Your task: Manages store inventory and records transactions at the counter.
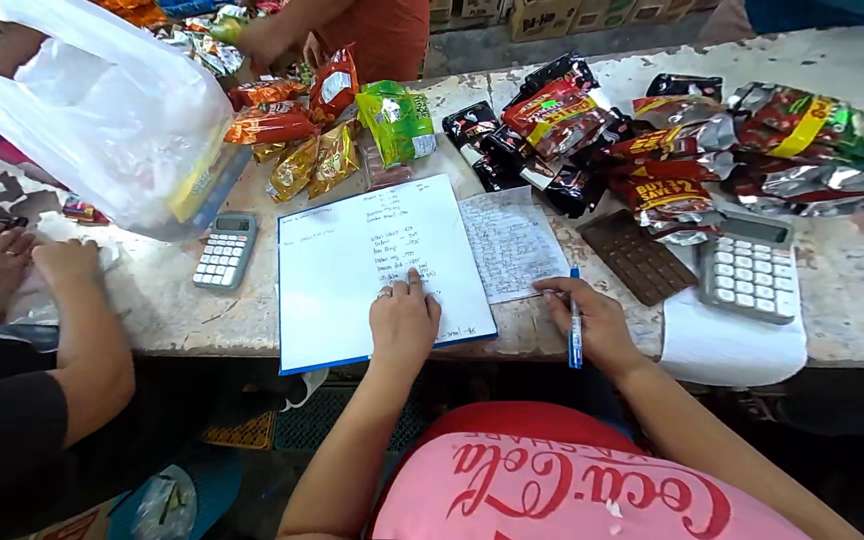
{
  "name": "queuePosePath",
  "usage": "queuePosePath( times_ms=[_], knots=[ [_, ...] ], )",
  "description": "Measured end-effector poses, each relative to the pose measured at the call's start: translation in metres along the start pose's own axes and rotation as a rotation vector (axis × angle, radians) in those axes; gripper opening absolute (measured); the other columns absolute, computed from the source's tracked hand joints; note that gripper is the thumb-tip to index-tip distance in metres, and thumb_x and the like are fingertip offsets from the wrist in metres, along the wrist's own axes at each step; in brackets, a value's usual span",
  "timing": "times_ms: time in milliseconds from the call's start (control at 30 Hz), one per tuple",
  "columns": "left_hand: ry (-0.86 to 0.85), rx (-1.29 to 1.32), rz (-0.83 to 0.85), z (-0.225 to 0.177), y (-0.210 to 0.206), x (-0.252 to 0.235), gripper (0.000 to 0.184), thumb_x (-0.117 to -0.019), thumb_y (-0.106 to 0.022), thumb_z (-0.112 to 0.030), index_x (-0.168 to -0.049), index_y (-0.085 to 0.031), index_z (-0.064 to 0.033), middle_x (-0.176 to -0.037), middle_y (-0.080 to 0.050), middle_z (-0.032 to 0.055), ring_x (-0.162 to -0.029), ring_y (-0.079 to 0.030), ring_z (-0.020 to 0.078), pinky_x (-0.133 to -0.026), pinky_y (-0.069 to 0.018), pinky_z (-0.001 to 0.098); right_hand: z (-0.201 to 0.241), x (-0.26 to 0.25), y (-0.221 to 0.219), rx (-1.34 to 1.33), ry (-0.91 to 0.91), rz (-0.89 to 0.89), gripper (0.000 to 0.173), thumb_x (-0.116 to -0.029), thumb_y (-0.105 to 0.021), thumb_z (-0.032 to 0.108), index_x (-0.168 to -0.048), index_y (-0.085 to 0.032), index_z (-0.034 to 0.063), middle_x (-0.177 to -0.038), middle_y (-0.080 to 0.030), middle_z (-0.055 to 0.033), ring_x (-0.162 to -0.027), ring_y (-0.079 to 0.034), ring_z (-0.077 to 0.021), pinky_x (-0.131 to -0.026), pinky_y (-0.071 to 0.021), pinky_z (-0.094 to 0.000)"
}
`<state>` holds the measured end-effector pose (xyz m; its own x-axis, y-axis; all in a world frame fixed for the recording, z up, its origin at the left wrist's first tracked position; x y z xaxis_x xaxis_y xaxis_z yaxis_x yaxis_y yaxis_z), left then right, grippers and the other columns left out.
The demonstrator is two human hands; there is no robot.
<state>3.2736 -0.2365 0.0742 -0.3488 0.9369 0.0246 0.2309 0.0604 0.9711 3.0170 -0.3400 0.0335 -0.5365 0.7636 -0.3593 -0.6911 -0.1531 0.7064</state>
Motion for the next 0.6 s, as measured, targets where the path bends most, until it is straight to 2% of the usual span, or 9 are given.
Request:
queuePosePath(
  times_ms=[133,200,233,300,367,433,467,533,600],
  knots=[
    [0.040,-0.030,0.070,-0.011,0.001,-0.004,0.049,-0.1035,-0.045,-0.026,-0.145,-0.055,-0.0031,-0.116,-0.071,0.0219,-0.107,-0.069,0.0395,-0.087,-0.0542,0.0509,0.001,-0.001,-0.001,-0.003,0.012,-0.002,0.030,-0.1022,-0.050,0.019,-0.117,-0.071,0.0025,-0.099,-0.074,-0.0159,-0.076,-0.069,-0.0205,-0.070,-0.0568,-0.0346],
    [0.059,-0.047,0.089,-0.015,0.001,-0.003,0.050,-0.1036,-0.044,-0.025,-0.148,-0.052,-0.0027,-0.108,-0.073,0.0218,-0.100,-0.071,0.0396,-0.082,-0.0550,0.0514,0.000,0.000,0.001,-0.066,-0.009,-0.016,0.032,-0.1046,-0.050,0.021,-0.119,-0.068,-0.0011,-0.102,-0.075,-0.0152,-0.081,-0.071,-0.0180,-0.074,-0.0581,-0.0325],
    [0.068,-0.064,0.108,-0.016,0.002,-0.003,0.051,-0.1038,-0.043,-0.026,-0.149,-0.051,-0.0033,-0.103,-0.074,0.0211,-0.096,-0.072,0.0391,-0.080,-0.0553,0.0510,-0.002,0.000,0.002,-0.140,-0.047,-0.015,0.036,-0.1072,-0.048,0.024,-0.123,-0.064,-0.0048,-0.106,-0.075,-0.0143,-0.085,-0.071,-0.0144,-0.076,-0.0589,-0.0295],
    [0.090,-0.097,0.170,-0.019,0.005,-0.003,0.053,-0.1052,-0.041,-0.028,-0.153,-0.046,-0.0053,-0.100,-0.074,0.0205,-0.094,-0.072,0.0391,-0.079,-0.0550,0.0515,-0.004,-0.003,0.006,-0.326,-0.168,-0.054,0.054,-0.1093,-0.039,0.037,-0.131,-0.053,-0.0103,-0.107,-0.073,-0.0104,-0.076,-0.065,-0.0052,-0.066,-0.0540,-0.0231],
    [0.095,-0.113,0.187,-0.021,0.006,-0.003,0.053,-0.1058,-0.040,-0.028,-0.153,-0.045,-0.0056,-0.099,-0.074,0.0213,-0.093,-0.072,0.0399,-0.078,-0.0550,0.0526,-0.005,-0.013,0.013,-0.443,-0.240,-0.124,0.069,-0.1086,-0.030,0.052,-0.131,-0.053,-0.0093,-0.106,-0.073,-0.0058,-0.080,-0.062,-0.0019,-0.072,-0.0530,-0.0218],
    [0.097,-0.124,0.179,-0.021,0.005,-0.003,0.053,-0.1056,-0.040,-0.027,-0.153,-0.044,-0.0050,-0.098,-0.074,0.0221,-0.093,-0.072,0.0409,-0.077,-0.0547,0.0534,-0.006,-0.027,0.022,-0.495,-0.243,-0.190,0.057,-0.1094,-0.034,0.041,-0.116,-0.064,-0.0072,-0.104,-0.072,-0.0053,-0.091,-0.066,-0.0052,-0.085,-0.0551,-0.0257],
    [0.103,-0.130,0.187,-0.022,0.006,-0.003,0.053,-0.1057,-0.040,-0.027,-0.154,-0.044,-0.0049,-0.098,-0.073,0.0225,-0.093,-0.072,0.0415,-0.077,-0.0545,0.0538,-0.006,-0.035,0.025,-0.512,-0.259,-0.188,0.046,-0.1085,-0.038,0.031,-0.106,-0.067,-0.0043,-0.099,-0.069,-0.0032,-0.091,-0.065,-0.0054,-0.086,-0.0554,-0.0267],
    [0.104,-0.134,0.226,-0.025,0.011,-0.002,0.054,-0.1061,-0.040,-0.028,-0.154,-0.042,-0.0044,-0.102,-0.073,0.0227,-0.096,-0.071,0.0416,-0.080,-0.0543,0.0537,-0.005,-0.048,0.025,-0.537,-0.319,-0.112,0.029,-0.1053,-0.047,0.020,-0.100,-0.066,-0.0018,-0.090,-0.067,-0.0030,-0.083,-0.064,-0.0069,-0.081,-0.0557,-0.0287],
    [0.030,-0.090,0.243,-0.030,0.015,0.001,0.052,-0.1057,-0.043,-0.030,-0.150,-0.048,-0.0031,-0.112,-0.071,0.0234,-0.104,-0.069,0.0420,-0.086,-0.0535,0.0551,-0.008,-0.055,0.020,-0.567,-0.353,-0.041,0.024,-0.1051,-0.050,0.019,-0.099,-0.063,-0.0003,-0.080,-0.065,-0.0020,-0.072,-0.062,-0.0063,-0.070,-0.0550,-0.0253]
  ],
)
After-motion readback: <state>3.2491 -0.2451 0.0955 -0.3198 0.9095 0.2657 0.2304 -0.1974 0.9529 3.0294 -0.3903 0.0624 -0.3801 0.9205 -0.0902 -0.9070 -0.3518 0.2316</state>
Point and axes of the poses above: each hand's wrist, its own x-axis away from the middle knuckle, its own y-axis out of the back of the hand, z = x × y, the point moved 3 cm from there along -x, towards the middle knuckle
